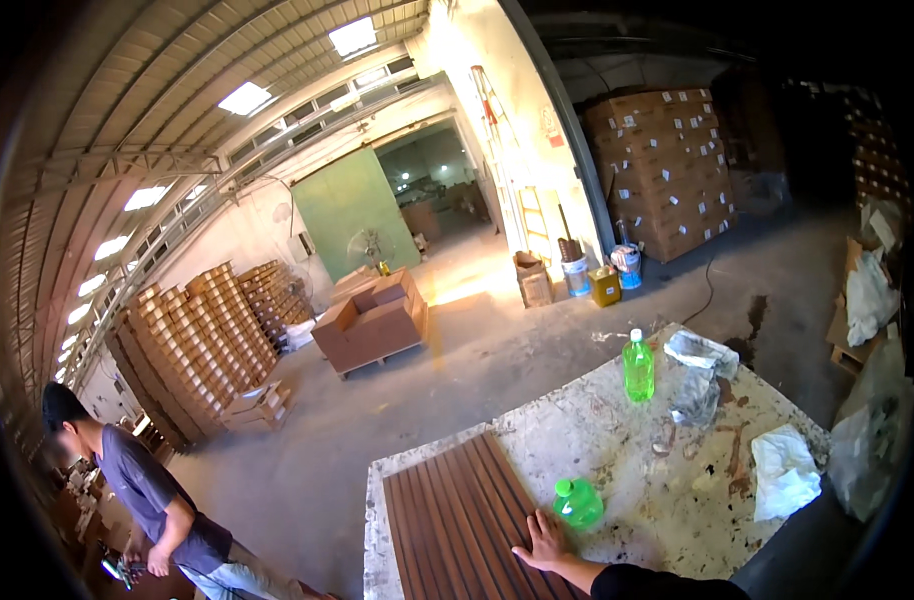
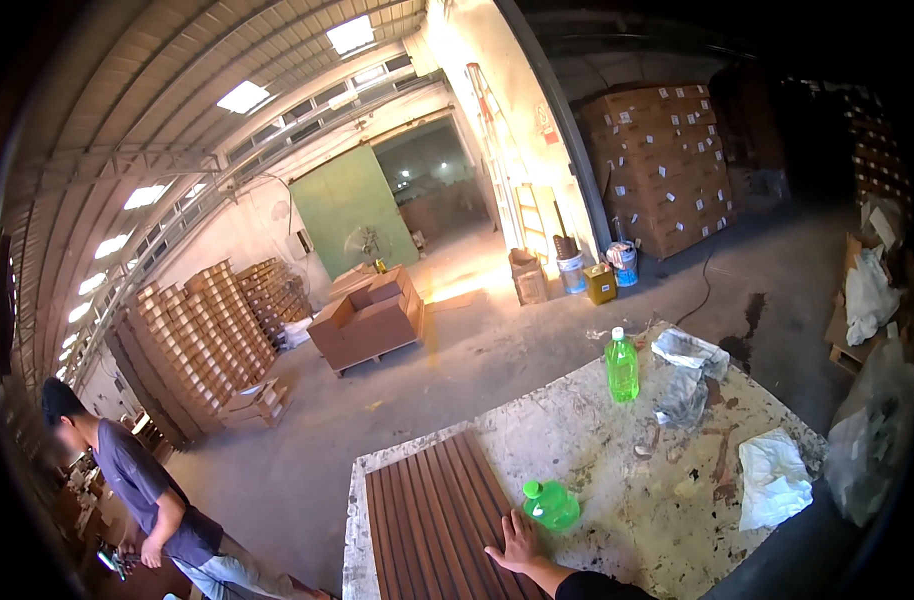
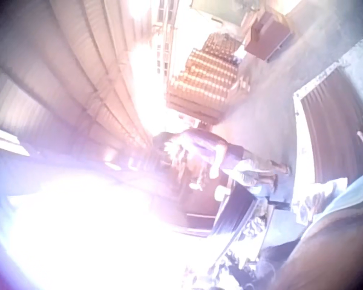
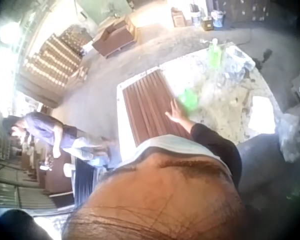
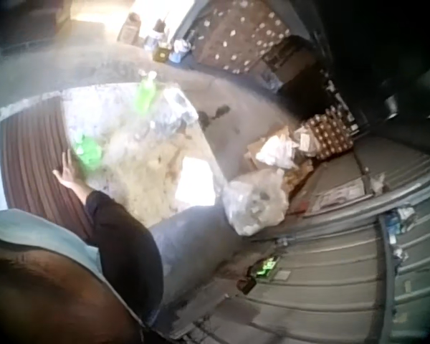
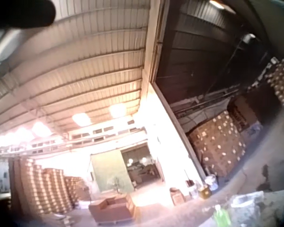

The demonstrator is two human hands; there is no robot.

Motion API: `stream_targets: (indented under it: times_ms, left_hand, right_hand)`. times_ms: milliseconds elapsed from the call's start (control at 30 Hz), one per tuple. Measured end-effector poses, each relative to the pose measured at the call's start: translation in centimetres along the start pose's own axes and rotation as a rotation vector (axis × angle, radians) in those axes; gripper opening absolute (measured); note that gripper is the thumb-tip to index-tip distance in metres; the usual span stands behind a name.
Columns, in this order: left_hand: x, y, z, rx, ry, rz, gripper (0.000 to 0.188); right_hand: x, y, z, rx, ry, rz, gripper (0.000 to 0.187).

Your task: The person wipes a wooden slatted panel with a cloth, applying liquid from a green plastic bottle to clean the surface.

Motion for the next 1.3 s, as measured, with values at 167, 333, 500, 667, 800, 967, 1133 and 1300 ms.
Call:
stream_targets:
  times_ms: [167, 333, 500, 667, 800, 967, 1133, 1300]
  left_hand:
    - [-1.4, -1.2, 1.6, 0.033, -0.065, 0.072, 0.051]
    - [-2.5, -1.7, 3.9, 0.054, 0.036, 0.076, 0.052]
    - [4.3, 4.1, -6.8, -0.105, 0.006, -0.132, 0.049]
    - [1.8, 6.1, -3.2, 0.013, -0.109, -0.109, 0.048]
    - [0.9, 4.3, -0.4, 0.041, -0.106, -0.077, 0.043]
    - [1.9, -5.1, -3.6, -0.144, 0.053, -0.108, 0.037]
    - [1.9, -8.7, -7.5, -0.679, 0.131, -0.274, 0.029]
    - [3.9, 6.7, -3.7, -0.021, 0.069, -0.169, 0.058]
  right_hand:
    - [0.4, -0.7, 1.3, -0.016, 0.008, -0.008, 0.090]
    - [0.3, -0.8, 2.1, -0.091, 0.033, 0.005, 0.083]
    - [0.7, 1.7, 2.5, -0.063, -0.030, 0.033, 0.083]
    - [-0.4, 2.4, 2.6, 0.061, -0.180, -0.031, 0.091]
    - [-0.1, 2.7, 3.9, 0.128, -0.243, -0.033, 0.091]
    - [0.3, 4.5, 3.0, 0.092, -0.348, -0.071, 0.091]
    - [1.1, 6.5, 3.8, 0.036, -0.248, -0.047, 0.086]
    - [2.6, 10.5, 5.6, 0.042, 0.007, 0.015, 0.084]
Point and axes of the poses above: each hand's wrist, its own y-axis away from the middle knuckle, its own z-axis out of the back of the hand, x = y × z, the point moved 2 cm from there along -y, towards the middle knuckle, and after that the axes turned 10 degrees about z, right-handed, at the moved point
